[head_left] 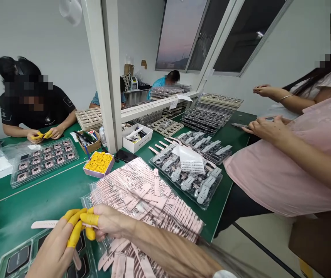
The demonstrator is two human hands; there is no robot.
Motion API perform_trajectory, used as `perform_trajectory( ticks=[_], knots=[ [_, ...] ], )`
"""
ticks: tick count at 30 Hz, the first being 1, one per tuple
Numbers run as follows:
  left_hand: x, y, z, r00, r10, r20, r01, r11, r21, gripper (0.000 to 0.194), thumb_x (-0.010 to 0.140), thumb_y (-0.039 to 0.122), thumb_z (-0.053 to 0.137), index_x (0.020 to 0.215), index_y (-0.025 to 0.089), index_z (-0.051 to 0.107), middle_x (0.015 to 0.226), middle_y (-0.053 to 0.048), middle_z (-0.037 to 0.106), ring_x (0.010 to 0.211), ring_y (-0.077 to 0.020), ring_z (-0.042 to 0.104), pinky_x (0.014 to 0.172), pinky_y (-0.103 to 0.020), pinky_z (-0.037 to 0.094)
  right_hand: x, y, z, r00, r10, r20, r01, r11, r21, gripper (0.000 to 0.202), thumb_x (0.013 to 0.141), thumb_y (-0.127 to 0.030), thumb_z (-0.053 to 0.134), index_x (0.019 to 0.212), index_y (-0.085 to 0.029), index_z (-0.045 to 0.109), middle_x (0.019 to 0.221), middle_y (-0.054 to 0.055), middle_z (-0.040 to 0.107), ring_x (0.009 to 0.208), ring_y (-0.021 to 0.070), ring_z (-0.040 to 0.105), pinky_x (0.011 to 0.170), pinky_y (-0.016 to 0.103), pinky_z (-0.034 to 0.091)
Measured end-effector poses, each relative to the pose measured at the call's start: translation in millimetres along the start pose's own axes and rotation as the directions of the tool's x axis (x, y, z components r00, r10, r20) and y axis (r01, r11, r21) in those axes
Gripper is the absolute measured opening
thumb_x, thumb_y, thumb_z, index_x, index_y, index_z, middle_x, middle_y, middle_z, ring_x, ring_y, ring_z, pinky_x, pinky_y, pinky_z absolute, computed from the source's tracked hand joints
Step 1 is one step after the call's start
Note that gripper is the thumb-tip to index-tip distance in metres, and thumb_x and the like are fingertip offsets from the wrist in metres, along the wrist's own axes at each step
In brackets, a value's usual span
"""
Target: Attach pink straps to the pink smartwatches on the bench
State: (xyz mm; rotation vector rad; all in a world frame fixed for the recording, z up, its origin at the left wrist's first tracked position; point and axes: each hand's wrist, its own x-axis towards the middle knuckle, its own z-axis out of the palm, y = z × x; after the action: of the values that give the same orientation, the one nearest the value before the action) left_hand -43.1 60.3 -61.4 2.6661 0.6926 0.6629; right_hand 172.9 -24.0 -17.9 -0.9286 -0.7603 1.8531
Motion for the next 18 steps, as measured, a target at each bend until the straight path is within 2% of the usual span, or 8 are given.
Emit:
perform_trajectory(
  ticks=[2,4,6,8,10,13,18],
  knots=[
    [2,6,-4.1,1.000,-0.010,0.003,0.010,0.999,-0.042,0.044,0.103,0.028,0.038,0.137,0.027,0.066,0.145,-0.008,0.067,0.131,-0.0274,0.066,0.107,-0.036,0.059,0,0,1,1.000,-0.021,-0.009,0.020,0.995,-0.099,0.024,0.099,-0.032,0.061,0.079,-0.020,0.055,0.047,-0.009,0.053,0.032,0.0066,0.032,0.035,0.020,0.025],
    [6,16,-12.2,0.999,-0.049,0.021,0.051,0.994,-0.095,0.044,0.104,0.031,0.040,0.141,0.026,0.063,0.145,-0.009,0.067,0.132,-0.0270,0.066,0.109,-0.037,0.057,-3,-2,2,0.999,-0.051,0.007,0.051,0.982,-0.183,0.021,0.102,-0.029,0.053,0.083,-0.021,0.054,0.049,-0.008,0.055,0.035,0.0079,0.035,0.038,0.021,0.028],
    [10,27,-23.8,0.992,-0.114,0.052,0.120,0.983,-0.140,0.045,0.103,0.032,0.045,0.146,0.024,0.057,0.145,-0.011,0.067,0.130,-0.0266,0.067,0.108,-0.037,0.058,-8,-7,1,0.992,-0.127,0.024,0.129,0.957,-0.259,0.019,0.101,-0.035,0.055,0.090,-0.020,0.055,0.056,-0.008,0.056,0.042,0.0084,0.041,0.043,0.021,0.031],
    [10,32,-37.9,0.981,-0.173,0.085,0.185,0.970,-0.158,0.048,0.102,0.033,0.048,0.149,0.023,0.052,0.144,-0.012,0.068,0.126,-0.0259,0.070,0.104,-0.037,0.060,-12,-11,-1,0.972,-0.235,0.023,0.226,0.901,-0.370,0.026,0.096,-0.045,0.065,0.096,-0.021,0.055,0.063,-0.008,0.054,0.053,0.0095,0.046,0.050,0.022,0.033],
    [6,31,-53.7,0.969,-0.227,0.102,0.239,0.962,-0.133,0.047,0.102,0.034,0.048,0.148,0.024,0.053,0.139,-0.011,0.071,0.122,-0.0250,0.073,0.102,-0.035,0.061,-15,-14,-6,0.958,-0.285,0.044,0.262,0.797,-0.545,0.035,0.094,-0.055,0.066,0.098,-0.021,0.058,0.067,-0.008,0.051,0.059,0.0110,0.046,0.053,0.024,0.031],
    [-4,20,-77.7,0.949,-0.306,0.077,0.311,0.949,-0.059,0.042,0.100,0.039,0.052,0.138,0.025,0.061,0.127,-0.008,0.078,0.113,-0.0249,0.076,0.095,-0.032,0.063,-15,-13,-11,0.962,-0.238,0.136,0.252,0.572,-0.781,0.035,0.097,-0.058,0.060,0.097,-0.023,0.063,0.067,-0.007,0.050,0.058,0.0117,0.043,0.054,0.026,0.028],
    [-16,9,-102.4,0.888,-0.442,0.128,0.430,0.896,0.110,0.030,0.093,0.041,0.057,0.112,0.028,0.076,0.102,-0.004,0.084,0.090,-0.0258,0.080,0.078,-0.030,0.064,-14,-9,-12,0.962,-0.162,0.219,0.260,0.305,-0.916,0.031,0.100,-0.052,0.056,0.089,-0.024,0.057,0.061,-0.007,0.044,0.050,0.0124,0.038,0.052,0.028,0.026]
  ],
)
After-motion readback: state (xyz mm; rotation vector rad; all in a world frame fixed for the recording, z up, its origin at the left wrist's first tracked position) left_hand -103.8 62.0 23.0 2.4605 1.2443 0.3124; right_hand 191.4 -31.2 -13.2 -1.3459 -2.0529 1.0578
